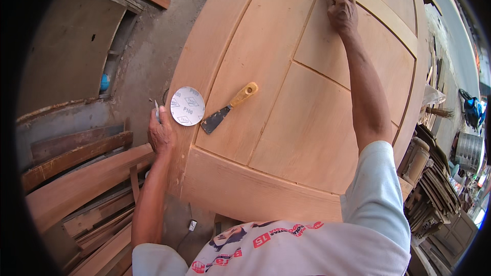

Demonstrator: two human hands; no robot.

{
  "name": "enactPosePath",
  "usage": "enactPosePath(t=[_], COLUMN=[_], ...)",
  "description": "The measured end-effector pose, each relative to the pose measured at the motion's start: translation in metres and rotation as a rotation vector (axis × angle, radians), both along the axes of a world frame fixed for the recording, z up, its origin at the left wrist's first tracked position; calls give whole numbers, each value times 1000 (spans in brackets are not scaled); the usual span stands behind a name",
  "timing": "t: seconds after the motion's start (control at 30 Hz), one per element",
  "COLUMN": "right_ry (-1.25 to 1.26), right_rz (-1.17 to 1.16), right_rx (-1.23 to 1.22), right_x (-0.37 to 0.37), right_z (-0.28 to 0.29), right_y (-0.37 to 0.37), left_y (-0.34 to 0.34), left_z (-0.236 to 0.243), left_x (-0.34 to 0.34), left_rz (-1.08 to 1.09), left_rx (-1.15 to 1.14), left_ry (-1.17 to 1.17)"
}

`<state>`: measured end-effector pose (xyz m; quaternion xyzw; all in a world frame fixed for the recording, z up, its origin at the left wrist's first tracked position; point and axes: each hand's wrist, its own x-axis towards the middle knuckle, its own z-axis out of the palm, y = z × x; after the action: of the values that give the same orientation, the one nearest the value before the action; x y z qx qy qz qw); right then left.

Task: The person smooths a large wooden door panel using a sanding block and a power sander. They then apply a brown wood filler paste to the panel's grooves using a putty knife, spreading it evenly across the surface.

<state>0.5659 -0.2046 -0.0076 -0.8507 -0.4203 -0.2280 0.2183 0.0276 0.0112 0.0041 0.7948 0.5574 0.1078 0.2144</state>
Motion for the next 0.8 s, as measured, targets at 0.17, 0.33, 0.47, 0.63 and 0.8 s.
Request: enactPosePath(t=[0.17, 0.33, 0.47, 0.63, 0.8], right_ry=[185, 149, 52, 358, 367], right_rz=[164, 156, -82, 177, 144], right_rx=[-8, -46, -47, -90, -68], right_x=[-155, -129, -79, -281, -285], right_z=[-2, 9, -4, 20, 27], right_y=[-27, -29, -7, -68, -67], left_y=[-6, -1, 7, 4, -3], left_z=[-2, -11, -21, -23, -6], left_x=[-16, -24, -16, -32, -25], left_rz=[89, 23, -17, 85, 16], left_rx=[-81, -23, 75, 50, -8], left_ry=[30, 14, -122, -179, -116])
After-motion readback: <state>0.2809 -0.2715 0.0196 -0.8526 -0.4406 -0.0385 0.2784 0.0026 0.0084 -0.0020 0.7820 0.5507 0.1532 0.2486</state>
